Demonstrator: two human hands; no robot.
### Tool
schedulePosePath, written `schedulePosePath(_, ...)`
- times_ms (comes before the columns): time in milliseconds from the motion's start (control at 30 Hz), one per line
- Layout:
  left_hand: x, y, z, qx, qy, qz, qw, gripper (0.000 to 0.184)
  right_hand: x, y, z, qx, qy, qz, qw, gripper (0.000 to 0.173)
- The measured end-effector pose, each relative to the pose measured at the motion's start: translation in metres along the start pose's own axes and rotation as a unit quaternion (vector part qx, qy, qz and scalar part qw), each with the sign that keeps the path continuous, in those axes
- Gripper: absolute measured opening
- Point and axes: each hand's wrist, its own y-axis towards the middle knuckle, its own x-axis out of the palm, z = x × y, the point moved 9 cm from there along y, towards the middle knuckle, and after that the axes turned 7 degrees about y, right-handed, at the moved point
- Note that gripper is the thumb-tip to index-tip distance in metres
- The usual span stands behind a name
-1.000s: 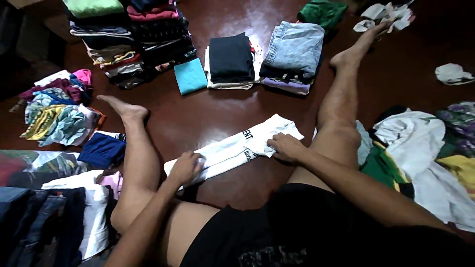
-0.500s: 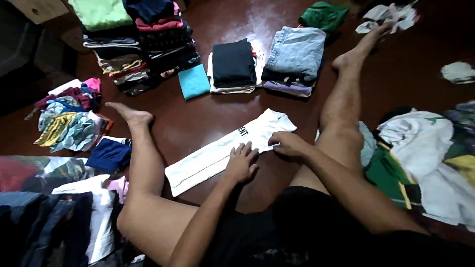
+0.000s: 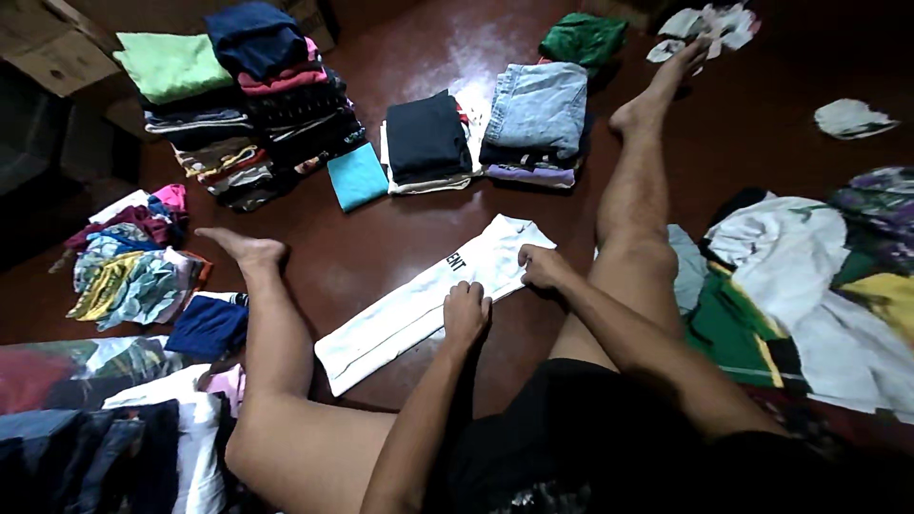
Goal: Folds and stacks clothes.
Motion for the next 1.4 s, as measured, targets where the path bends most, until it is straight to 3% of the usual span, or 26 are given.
schedulePosePath(200,-0.002,-0.008,-0.001,-0.078,-0.012,-0.024,0.997,0.05,-0.013,-0.014,-0.011,-0.091,0.071,-0.025,0.993,0.022)
schedulePosePath(333,-0.004,-0.011,-0.009,-0.141,-0.16,-0.011,0.977,0.064,-0.025,-0.02,-0.028,-0.125,0.183,-0.025,0.975,0.013)
schedulePosePath(400,-0.001,-0.01,-0.019,-0.17,-0.322,0.035,0.931,0.079,-0.027,-0.022,-0.029,-0.108,0.283,-0.026,0.953,0.014)
schedulePosePath(467,0.007,-0.006,-0.024,-0.187,-0.48,0.062,0.855,0.097,-0.026,-0.017,-0.025,-0.099,0.344,-0.034,0.933,0.018)
schedulePosePath(567,0.016,-0.002,-0.02,-0.177,-0.62,0.064,0.761,0.109,-0.021,-0.013,-0.02,-0.076,0.389,-0.041,0.917,0.022)
schedulePosePath(667,0.014,-0.002,-0.016,-0.17,-0.655,0.067,0.733,0.105,-0.026,-0.006,-0.015,-0.082,0.316,0.01,0.945,0.022)
schedulePosePath(733,0.011,-0.002,-0.018,-0.17,-0.641,0.079,0.744,0.096,-0.028,-0.006,-0.014,-0.084,0.23,0.039,0.969,0.019)
schedulePosePath(867,0.004,-0.004,-0.023,-0.143,-0.622,0.118,0.761,0.07,-0.027,-0.007,-0.016,-0.073,0.246,0.043,0.966,0.018)
schedulePosePath(1033,0.014,-0.013,-0.027,-0.146,-0.71,0.145,0.673,0.049,-0.021,0.004,-0.008,-0.054,0.295,0.04,0.953,0.016)
schedulePosePath(1167,0.012,-0.019,-0.026,-0.17,-0.671,0.134,0.709,0.045,-0.018,0.006,-0.004,-0.035,0.169,0.081,0.982,0.018)
schedulePosePath(1333,0.016,-0.023,-0.021,-0.221,-0.679,0.101,0.693,0.054,-0.017,0.003,-0.01,-0.022,0.068,0.09,0.993,0.017)
schedulePosePath(1400,0.016,-0.025,-0.024,-0.242,-0.647,0.116,0.713,0.053,-0.015,0.003,-0.006,-0.006,0.049,0.09,0.995,0.018)
